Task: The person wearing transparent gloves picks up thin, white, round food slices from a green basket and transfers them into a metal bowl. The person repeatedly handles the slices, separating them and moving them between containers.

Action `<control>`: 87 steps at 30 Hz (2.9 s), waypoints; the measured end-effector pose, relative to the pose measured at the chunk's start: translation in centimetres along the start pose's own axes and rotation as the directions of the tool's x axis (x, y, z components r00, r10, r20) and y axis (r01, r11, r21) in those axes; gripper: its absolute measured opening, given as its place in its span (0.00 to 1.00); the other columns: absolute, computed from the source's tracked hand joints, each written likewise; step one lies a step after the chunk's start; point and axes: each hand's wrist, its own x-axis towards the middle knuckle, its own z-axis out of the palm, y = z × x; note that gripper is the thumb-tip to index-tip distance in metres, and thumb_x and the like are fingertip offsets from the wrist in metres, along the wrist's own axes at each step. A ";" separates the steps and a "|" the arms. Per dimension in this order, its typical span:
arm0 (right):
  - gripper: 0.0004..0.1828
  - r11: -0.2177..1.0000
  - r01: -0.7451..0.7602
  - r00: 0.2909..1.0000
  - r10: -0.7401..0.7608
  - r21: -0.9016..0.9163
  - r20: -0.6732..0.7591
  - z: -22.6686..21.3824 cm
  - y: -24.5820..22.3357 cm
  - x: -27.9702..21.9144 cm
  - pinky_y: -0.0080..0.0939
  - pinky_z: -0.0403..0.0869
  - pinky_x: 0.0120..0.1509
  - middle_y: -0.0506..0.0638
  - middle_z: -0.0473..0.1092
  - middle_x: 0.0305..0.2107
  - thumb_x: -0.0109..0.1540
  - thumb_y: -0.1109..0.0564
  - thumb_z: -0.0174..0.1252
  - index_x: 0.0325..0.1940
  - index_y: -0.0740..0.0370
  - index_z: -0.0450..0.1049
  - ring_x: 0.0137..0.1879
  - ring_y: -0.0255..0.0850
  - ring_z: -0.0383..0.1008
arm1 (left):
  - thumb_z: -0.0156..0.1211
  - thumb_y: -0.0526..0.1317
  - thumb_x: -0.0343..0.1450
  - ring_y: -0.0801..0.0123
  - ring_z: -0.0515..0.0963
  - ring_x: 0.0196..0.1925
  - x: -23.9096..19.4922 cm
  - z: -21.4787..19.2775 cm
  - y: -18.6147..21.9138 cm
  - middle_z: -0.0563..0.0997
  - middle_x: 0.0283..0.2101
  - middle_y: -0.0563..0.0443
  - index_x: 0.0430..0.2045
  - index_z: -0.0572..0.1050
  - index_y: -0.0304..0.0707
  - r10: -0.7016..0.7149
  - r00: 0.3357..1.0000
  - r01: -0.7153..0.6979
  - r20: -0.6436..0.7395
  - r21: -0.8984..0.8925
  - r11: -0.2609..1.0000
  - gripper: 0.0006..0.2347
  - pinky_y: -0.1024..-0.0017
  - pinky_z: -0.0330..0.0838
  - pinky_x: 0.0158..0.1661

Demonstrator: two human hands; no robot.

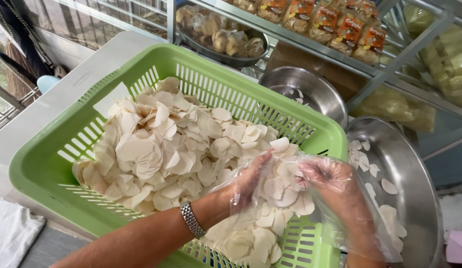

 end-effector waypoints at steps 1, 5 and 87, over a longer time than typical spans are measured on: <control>0.17 0.995 -0.099 0.995 0.099 0.018 -0.014 -0.4 -1.1 -0.5 0.38 0.81 0.59 0.50 0.82 0.48 0.61 0.56 0.62 0.55 0.54 0.81 0.54 0.40 0.82 | 0.40 0.66 0.67 0.43 0.73 0.64 0.0 -0.1 0.2 0.69 0.65 0.33 0.68 0.59 0.51 -0.015 0.996 0.013 -0.083 -0.025 1.000 0.35 0.48 0.68 0.63; 0.18 0.960 -0.149 0.986 0.161 0.236 -0.035 -1.5 -0.8 -0.8 0.40 0.83 0.47 0.63 0.82 0.41 0.62 0.64 0.60 0.56 0.67 0.79 0.41 0.47 0.84 | 0.43 0.66 0.65 0.47 0.78 0.61 -0.1 0.0 0.5 0.77 0.62 0.38 0.67 0.65 0.54 -0.102 0.973 0.096 -0.206 -0.042 0.995 0.35 0.53 0.74 0.56; 0.33 0.637 0.602 0.710 -0.703 -0.482 -0.042 4.5 3.1 0.9 0.46 0.81 0.47 0.61 0.73 0.50 0.57 0.35 0.63 0.55 0.62 0.75 0.47 0.48 0.78 | 0.48 0.56 0.71 0.46 0.79 0.58 -0.6 0.7 1.0 0.74 0.63 0.26 0.59 0.69 0.32 -0.112 0.902 0.130 -0.416 0.016 0.991 0.28 0.58 0.72 0.61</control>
